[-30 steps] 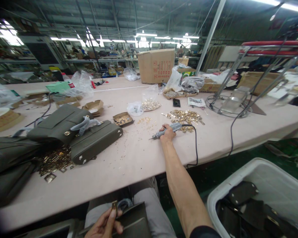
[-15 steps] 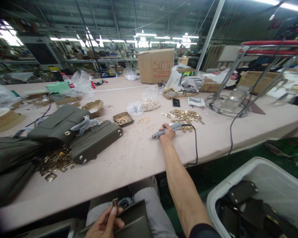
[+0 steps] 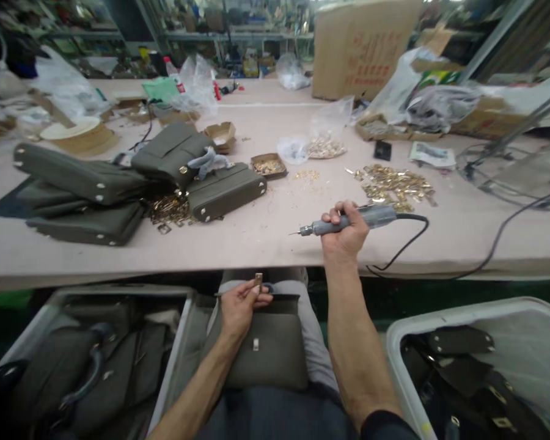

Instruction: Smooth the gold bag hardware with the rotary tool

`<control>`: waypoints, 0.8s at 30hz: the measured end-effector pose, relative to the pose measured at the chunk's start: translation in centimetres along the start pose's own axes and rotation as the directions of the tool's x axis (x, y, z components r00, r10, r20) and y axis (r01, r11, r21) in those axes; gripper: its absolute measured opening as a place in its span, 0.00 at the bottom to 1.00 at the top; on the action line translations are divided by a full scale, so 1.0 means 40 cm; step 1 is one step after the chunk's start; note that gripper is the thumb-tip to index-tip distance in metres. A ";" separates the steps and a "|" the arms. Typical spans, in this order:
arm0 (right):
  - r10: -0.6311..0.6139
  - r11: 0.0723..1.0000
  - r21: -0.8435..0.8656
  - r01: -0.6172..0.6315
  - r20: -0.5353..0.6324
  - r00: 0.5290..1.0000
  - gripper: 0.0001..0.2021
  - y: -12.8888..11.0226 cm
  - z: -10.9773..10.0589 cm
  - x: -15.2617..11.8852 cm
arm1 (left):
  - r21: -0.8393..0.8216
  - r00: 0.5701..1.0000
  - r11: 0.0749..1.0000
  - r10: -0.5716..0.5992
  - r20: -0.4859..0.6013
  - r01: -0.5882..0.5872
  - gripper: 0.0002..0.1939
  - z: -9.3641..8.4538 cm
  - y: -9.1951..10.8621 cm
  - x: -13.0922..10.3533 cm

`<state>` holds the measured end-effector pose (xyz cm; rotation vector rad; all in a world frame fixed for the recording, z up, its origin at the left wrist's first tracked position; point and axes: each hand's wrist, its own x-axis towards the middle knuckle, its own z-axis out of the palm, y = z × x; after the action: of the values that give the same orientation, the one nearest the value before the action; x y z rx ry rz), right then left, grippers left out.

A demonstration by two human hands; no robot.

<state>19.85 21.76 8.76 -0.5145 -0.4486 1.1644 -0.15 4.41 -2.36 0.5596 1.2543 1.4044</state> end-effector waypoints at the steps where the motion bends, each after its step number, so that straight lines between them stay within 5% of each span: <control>1: 0.013 1.000 -0.013 -0.013 0.019 1.000 0.09 0.004 0.005 -0.041 | -0.013 1.000 1.000 -0.004 0.008 0.004 0.27 -0.001 -0.002 -0.001; 9: 0.129 0.983 -0.139 -0.119 0.069 0.989 0.12 0.094 0.003 -0.283 | -0.065 0.999 0.997 -0.034 0.017 0.035 0.21 -0.012 -0.003 -0.009; 24: 0.083 0.968 -0.250 -0.014 0.269 0.959 0.05 0.155 -0.013 -0.355 | -0.099 0.990 0.986 -0.139 -0.025 0.135 0.09 -0.016 0.016 -0.006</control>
<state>10.81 10.22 3.71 -0.5808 -0.8356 1.2418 -0.91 4.07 -1.90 0.3786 1.2200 1.3550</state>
